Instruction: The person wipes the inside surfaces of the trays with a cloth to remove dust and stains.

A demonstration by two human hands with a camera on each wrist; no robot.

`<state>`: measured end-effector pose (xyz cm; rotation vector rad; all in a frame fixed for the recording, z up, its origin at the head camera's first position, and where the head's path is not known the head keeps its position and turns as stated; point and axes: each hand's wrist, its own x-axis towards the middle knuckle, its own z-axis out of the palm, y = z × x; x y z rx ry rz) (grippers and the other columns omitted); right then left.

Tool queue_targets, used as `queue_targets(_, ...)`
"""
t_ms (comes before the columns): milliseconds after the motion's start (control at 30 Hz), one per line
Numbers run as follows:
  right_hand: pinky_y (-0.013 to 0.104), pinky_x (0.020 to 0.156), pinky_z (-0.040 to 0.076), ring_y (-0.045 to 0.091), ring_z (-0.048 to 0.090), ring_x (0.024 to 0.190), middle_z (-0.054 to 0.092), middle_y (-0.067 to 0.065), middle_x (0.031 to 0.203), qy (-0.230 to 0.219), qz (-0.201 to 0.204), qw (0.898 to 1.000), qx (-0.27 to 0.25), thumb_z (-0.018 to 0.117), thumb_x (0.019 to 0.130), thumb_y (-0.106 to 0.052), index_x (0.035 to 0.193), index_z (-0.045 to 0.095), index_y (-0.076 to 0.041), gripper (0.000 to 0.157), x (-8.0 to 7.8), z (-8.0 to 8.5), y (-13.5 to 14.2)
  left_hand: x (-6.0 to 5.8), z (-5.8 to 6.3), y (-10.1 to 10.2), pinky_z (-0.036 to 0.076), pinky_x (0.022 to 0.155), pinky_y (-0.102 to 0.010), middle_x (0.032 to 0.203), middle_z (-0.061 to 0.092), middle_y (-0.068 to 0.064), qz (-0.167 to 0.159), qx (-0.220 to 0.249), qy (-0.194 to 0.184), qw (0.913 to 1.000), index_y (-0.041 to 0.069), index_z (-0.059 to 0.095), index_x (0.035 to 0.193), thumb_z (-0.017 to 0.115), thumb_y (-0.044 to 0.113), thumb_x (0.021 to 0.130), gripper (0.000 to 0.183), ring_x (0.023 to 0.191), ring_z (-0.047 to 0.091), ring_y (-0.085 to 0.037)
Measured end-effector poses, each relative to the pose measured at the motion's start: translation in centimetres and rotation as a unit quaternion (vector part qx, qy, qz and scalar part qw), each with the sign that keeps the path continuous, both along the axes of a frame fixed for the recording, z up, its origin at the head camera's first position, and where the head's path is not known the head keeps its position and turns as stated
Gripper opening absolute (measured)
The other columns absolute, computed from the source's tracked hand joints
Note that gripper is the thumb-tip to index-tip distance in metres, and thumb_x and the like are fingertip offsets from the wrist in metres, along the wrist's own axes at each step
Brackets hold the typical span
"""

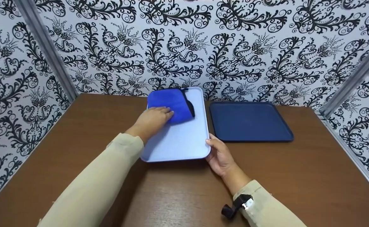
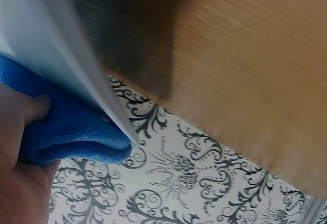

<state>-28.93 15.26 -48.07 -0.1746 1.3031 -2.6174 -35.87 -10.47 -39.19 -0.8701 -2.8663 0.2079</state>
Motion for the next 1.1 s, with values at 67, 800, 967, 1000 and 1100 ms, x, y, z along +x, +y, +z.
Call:
queue_targets(67,0.027,0.076,0.062,0.012,0.072,0.087,0.077,0.003,0.099,-0.001,-0.001,1.000,0.002,0.041,0.098,-0.003,0.126,0.064,-0.005,0.036,0.0,0.0,0.0,-0.1,-0.1,-0.5,0.038,0.124,-0.046,0.154,0.055,-0.015,0.005,-0.001,0.002,1.0000,0.007,0.055,0.149,0.045,0.001,0.105,0.045,0.146,0.050,-0.033)
queue_targets(800,0.028,0.078,0.061,0.014,0.072,0.090,0.077,0.004,0.103,0.015,0.022,1.000,-0.009,0.043,0.097,-0.004,0.126,0.065,-0.007,0.036,0.1,-0.1,0.1,-0.4,-0.9,-2.1,0.043,0.119,-0.051,0.150,0.058,-0.019,0.077,0.034,0.030,0.9960,0.004,0.058,0.146,0.047,0.001,0.104,0.043,0.143,0.052,-0.037)
queue_targets(967,0.028,0.079,0.061,0.014,0.073,0.091,0.077,0.004,0.103,0.022,0.030,0.999,-0.009,0.043,0.097,-0.004,0.126,0.065,-0.005,0.036,0.1,-0.1,0.1,-0.6,-1.2,-1.8,0.044,0.118,-0.053,0.152,0.056,-0.019,0.115,0.087,0.004,0.9895,0.003,0.056,0.147,0.044,0.001,0.105,0.044,0.143,0.052,-0.039)
queue_targets(1000,0.028,0.078,0.061,0.014,0.073,0.091,0.077,0.004,0.103,0.022,0.031,0.999,-0.008,0.044,0.097,-0.004,0.127,0.065,-0.005,0.036,0.1,-0.1,0.1,-0.6,-1.3,-1.8,0.045,0.117,-0.053,0.151,0.057,-0.018,0.122,0.102,-0.002,0.9873,0.004,0.057,0.147,0.045,0.002,0.105,0.043,0.141,0.054,-0.039)
queue_targets(1100,0.029,0.079,0.062,0.015,0.073,0.091,0.078,0.005,0.103,0.024,0.039,0.999,-0.004,0.044,0.097,-0.004,0.129,0.063,-0.003,0.037,0.1,-0.1,0.1,-0.7,-1.4,-1.6,0.050,0.111,-0.054,0.146,0.063,-0.016,0.140,0.151,-0.019,0.9784,0.005,0.059,0.145,0.053,0.009,0.105,0.041,0.134,0.061,-0.038)
